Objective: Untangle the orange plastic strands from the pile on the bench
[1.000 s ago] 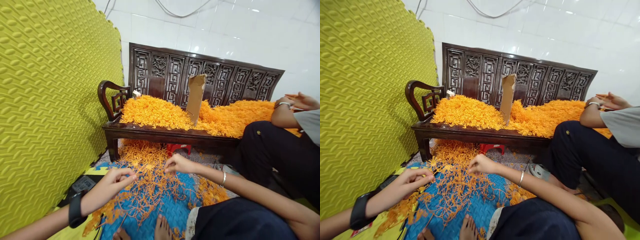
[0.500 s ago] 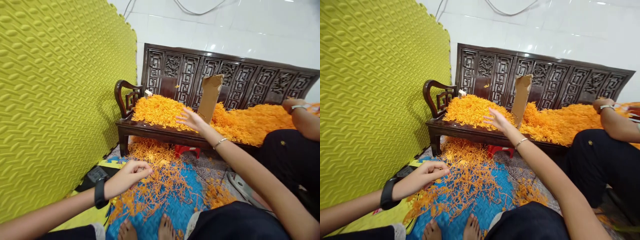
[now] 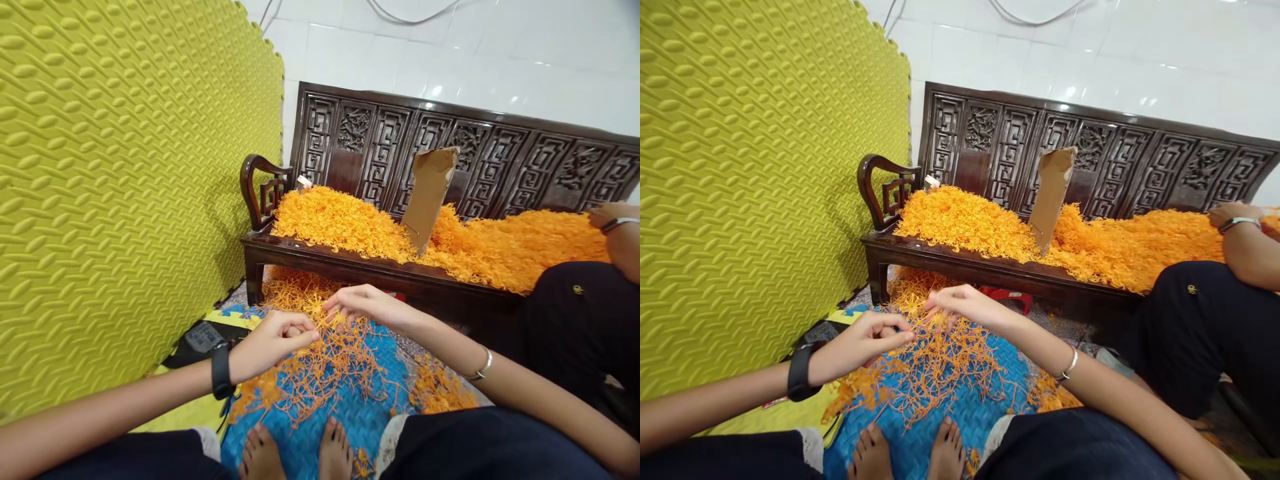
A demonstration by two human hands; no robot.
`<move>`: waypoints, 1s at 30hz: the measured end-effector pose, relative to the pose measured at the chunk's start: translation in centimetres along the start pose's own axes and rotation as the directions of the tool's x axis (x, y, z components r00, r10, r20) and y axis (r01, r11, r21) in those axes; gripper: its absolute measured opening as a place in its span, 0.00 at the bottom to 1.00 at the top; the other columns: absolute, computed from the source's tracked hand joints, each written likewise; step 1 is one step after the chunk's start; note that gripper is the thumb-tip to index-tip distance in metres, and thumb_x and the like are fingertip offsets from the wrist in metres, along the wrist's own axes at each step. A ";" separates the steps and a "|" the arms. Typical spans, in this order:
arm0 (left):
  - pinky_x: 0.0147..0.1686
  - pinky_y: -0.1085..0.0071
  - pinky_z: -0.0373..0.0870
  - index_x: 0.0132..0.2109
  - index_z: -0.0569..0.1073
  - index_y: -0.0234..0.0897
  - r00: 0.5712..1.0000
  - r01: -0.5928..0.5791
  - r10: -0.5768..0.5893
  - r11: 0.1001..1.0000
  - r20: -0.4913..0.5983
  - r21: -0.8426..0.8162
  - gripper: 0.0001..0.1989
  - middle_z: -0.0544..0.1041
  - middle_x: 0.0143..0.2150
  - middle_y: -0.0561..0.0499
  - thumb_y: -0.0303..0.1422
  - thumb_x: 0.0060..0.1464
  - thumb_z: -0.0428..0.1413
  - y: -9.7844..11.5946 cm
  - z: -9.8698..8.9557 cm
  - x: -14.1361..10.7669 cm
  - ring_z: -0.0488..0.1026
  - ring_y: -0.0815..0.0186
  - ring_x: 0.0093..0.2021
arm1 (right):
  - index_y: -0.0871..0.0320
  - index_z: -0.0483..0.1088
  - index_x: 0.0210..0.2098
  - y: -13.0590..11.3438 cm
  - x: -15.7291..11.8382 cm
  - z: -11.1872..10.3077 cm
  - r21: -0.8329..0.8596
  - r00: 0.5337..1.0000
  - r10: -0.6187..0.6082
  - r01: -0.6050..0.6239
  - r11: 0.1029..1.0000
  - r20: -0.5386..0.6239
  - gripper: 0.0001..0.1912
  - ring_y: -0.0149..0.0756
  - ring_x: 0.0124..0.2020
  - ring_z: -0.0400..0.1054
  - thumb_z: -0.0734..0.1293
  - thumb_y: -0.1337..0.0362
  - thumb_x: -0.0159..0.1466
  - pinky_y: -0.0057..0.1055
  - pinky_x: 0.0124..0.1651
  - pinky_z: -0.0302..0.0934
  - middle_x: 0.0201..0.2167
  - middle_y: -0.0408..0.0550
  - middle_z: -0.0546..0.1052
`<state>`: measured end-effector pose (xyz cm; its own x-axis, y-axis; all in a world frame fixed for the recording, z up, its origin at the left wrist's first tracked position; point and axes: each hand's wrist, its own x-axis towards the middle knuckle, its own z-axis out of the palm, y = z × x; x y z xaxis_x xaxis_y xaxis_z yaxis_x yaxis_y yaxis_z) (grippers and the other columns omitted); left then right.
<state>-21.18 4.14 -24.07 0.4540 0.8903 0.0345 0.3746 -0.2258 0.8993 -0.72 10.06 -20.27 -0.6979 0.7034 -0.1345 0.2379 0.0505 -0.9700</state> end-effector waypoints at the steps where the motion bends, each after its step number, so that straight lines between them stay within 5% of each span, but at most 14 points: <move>1: 0.16 0.78 0.42 0.32 0.71 0.31 1.000 -0.007 0.007 1.000 -0.001 0.010 0.16 0.52 0.14 0.62 0.43 0.53 0.51 0.0 -0.1 -0.1 0.47 0.77 0.15 | 0.63 0.72 0.38 -0.1 -0.2 0.1 -0.053 0.998 0.007 -0.004 0.999 0.056 0.20 0.28 0.28 0.69 0.68 0.53 0.53 0.27 0.35 0.63 0.32 0.50 0.75; 6: 0.17 0.77 0.41 0.31 0.71 0.31 0.998 -0.054 0.056 0.997 -0.021 0.063 0.17 0.51 0.16 0.61 0.42 0.54 0.50 -0.1 -0.4 -0.2 0.46 0.76 0.17 | 0.64 0.72 0.29 0.8 -0.5 0.2 -0.149 0.991 0.081 -0.064 0.987 0.110 0.15 0.26 0.21 0.65 0.70 0.56 0.50 0.26 0.30 0.61 0.22 0.44 0.73; 14: 0.18 0.76 0.42 0.31 0.71 0.31 0.991 -0.079 0.056 0.978 0.124 0.192 0.17 0.52 0.17 0.60 0.41 0.56 0.47 -0.8 0.2 -0.4 0.47 0.75 0.18 | 0.64 0.71 0.24 2.2 -0.8 -1.5 -0.448 0.973 0.035 0.072 0.891 0.227 0.14 0.25 0.21 0.64 0.67 0.57 0.54 0.23 0.27 0.58 0.18 0.43 0.70; 19: 0.19 0.75 0.42 0.30 0.69 0.32 0.998 -0.037 0.027 0.974 0.052 0.222 0.18 0.52 0.18 0.59 0.43 0.55 0.47 -2.1 -1.3 -0.5 0.47 0.74 0.19 | 0.65 0.70 0.22 5.2 -1.4 -5.0 -0.566 1.000 0.005 0.008 0.824 0.021 0.16 0.25 0.20 0.63 0.65 0.57 0.56 0.22 0.25 0.58 0.17 0.44 0.70; 21: 0.20 0.76 0.43 0.30 0.70 0.32 1.000 -0.020 0.020 0.976 0.004 0.215 0.18 0.53 0.19 0.59 0.43 0.55 0.47 -2.4 -1.7 -0.5 0.48 0.74 0.20 | 0.65 0.71 0.25 7.0 -1.5 -5.2 -0.507 0.992 0.104 -0.050 0.861 0.079 0.14 0.26 0.21 0.65 0.65 0.58 0.56 0.23 0.27 0.60 0.19 0.45 0.71; 24: 0.20 0.76 0.43 0.29 0.70 0.31 1.000 -0.005 0.003 0.979 0.010 0.204 0.18 0.52 0.18 0.59 0.43 0.54 0.48 -2.4 -1.5 -0.2 0.48 0.74 0.20 | 0.65 0.72 0.25 7.8 -0.8 -4.5 -0.494 0.893 0.331 -0.149 0.857 0.304 0.12 0.26 0.17 0.64 0.67 0.60 0.52 0.24 0.24 0.62 0.15 0.43 0.69; 26: 0.19 0.76 0.43 0.28 0.70 0.31 0.999 0.003 -0.009 0.983 0.032 0.181 0.18 0.51 0.17 0.59 0.43 0.53 0.49 -2.3 -1.1 0.0 0.48 0.74 0.19 | 0.66 0.72 0.24 6.0 0.2 -5.0 -0.490 0.934 0.278 -0.140 0.861 0.223 0.11 0.27 0.16 0.63 0.69 0.62 0.50 0.24 0.22 0.62 0.14 0.43 0.69; 28: 0.19 0.76 0.43 0.27 0.70 0.31 0.999 0.008 -0.014 0.987 0.034 0.161 0.19 0.51 0.17 0.59 0.44 0.53 0.49 -2.4 -0.9 0.1 0.48 0.74 0.19 | 0.66 0.72 0.33 2.2 1.5 -7.2 -0.458 0.998 0.026 -0.046 0.888 -0.050 0.12 0.29 0.22 0.67 0.67 0.62 0.53 0.26 0.27 0.64 0.20 0.47 0.72; 30: 0.20 0.76 0.42 0.28 0.70 0.31 1.000 0.005 -0.007 0.988 0.018 0.154 0.19 0.51 0.17 0.59 0.45 0.53 0.49 -2.4 -1.0 0.1 0.48 0.74 0.19 | 0.63 0.65 0.49 -1.8 2.7 -10.3 -0.430 0.970 -0.120 0.017 0.903 -0.213 0.19 0.29 0.33 0.69 0.61 0.62 0.59 0.27 0.38 0.65 0.35 0.51 0.74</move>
<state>-22.86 5.23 -25.77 0.4654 0.8849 0.0201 0.4968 -0.2799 0.8215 3.95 19.18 -16.84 -0.5612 0.8272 0.0292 0.4931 0.3624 -0.7909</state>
